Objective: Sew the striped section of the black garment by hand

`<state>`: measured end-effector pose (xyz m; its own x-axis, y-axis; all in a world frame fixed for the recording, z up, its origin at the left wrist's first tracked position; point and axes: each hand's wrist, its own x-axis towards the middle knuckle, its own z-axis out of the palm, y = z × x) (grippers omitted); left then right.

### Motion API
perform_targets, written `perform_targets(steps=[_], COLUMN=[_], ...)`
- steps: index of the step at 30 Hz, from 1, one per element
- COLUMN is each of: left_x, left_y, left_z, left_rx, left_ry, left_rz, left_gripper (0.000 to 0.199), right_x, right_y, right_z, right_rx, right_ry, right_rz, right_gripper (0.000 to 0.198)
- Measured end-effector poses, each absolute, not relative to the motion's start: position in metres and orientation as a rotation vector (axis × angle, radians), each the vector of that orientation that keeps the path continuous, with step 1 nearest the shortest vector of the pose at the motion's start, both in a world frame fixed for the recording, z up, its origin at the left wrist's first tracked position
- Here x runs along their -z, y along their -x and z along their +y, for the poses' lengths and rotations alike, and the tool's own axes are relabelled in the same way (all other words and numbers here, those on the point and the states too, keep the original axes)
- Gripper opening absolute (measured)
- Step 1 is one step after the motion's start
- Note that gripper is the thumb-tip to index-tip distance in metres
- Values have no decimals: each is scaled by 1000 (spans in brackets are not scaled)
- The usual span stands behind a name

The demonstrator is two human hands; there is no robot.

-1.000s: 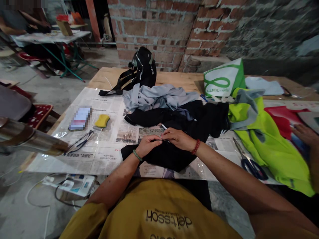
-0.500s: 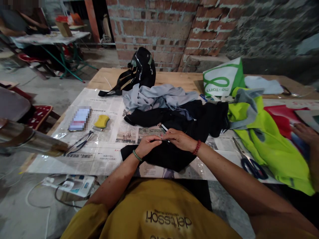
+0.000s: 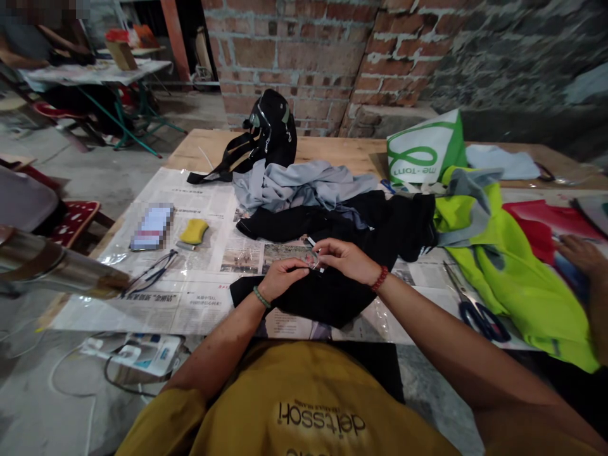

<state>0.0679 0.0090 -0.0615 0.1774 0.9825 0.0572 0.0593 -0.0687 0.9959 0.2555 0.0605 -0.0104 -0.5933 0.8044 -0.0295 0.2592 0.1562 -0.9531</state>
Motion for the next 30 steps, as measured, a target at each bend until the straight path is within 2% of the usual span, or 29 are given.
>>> perform_targets(steps=[4,8,12,15,21,30], left_x=[59,58,59,59,60,67], left_y=[-70,-71,-71,-70,-71,-70], left_z=[8,6,5,4,2,2], left_rx=[-1099,-1130,-1178,-1188,-1136,-1262], left_ry=[-1444,-1541,-1685,-1799,-1941,-1959], left_rz=[1097,1060,1059,1081,1129,1204], left_gripper=[15,14,14,14,15,17], right_x=[8,9,10,12,21,28], right_y=[-247,-240,-240,-243,-243,-235], right_z=[59,55,52,52,56,45], right_rx=[-1641,-1696,-1690,-1612,-1122,-1193], right_ry=[1037,1103,1119,1147,1259,1195], right_rz=[-1636,-1505,-1485,-1625,-2045,-2071], right_gripper=[35,25,25,25,26,33])
